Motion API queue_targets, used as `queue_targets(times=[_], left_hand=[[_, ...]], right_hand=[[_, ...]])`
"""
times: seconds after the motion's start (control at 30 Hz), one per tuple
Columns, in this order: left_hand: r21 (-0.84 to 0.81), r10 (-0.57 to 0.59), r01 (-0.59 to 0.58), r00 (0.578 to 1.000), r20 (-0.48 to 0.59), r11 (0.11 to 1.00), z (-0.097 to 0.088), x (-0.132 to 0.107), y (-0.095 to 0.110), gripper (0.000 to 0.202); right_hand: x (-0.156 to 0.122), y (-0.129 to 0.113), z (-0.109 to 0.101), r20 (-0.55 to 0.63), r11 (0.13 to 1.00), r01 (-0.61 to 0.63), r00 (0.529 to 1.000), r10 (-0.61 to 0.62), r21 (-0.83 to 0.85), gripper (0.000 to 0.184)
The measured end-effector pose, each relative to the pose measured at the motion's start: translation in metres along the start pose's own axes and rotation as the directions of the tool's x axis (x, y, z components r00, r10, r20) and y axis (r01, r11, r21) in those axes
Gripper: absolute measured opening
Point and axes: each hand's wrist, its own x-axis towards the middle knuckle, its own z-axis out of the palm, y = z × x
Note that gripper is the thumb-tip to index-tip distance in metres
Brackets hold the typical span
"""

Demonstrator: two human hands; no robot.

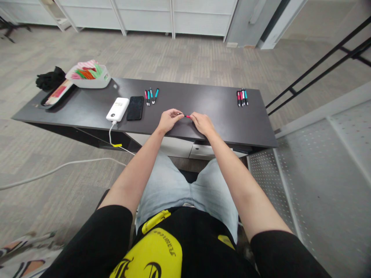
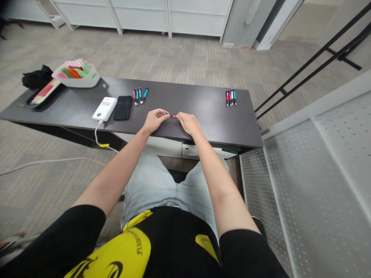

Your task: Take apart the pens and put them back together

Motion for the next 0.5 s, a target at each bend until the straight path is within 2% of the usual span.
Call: queue_targets(times=[0.13, 0.33, 0.5], left_hand=[[0.017, 0.025, -0.026, 0.999, 0.027, 1.0, 0.0, 0.001, -0.004, 0.023], [0.091, 0.081, -0.081, 0.997, 0.007, 0.993, 0.003, 0.003, -0.012, 0.022], [0.243, 0.085, -0.088, 0.996, 0.021, 0.966, 0.003, 0.005, -0.019, 0.037]], right_hand=[[0.002, 0.0, 0.001, -0.018, 1.0, -0.023, 1.0, 0.023, -0.018, 0.039], [-0.003, -0.001, -0.001, -0.076, 0.999, 0.017, 0.997, -0.02, -0.029, 0.024], [-0.005, 0.001, -0.002, -0.082, 0.999, 0.022, 0.996, -0.025, -0.04, 0.02]])
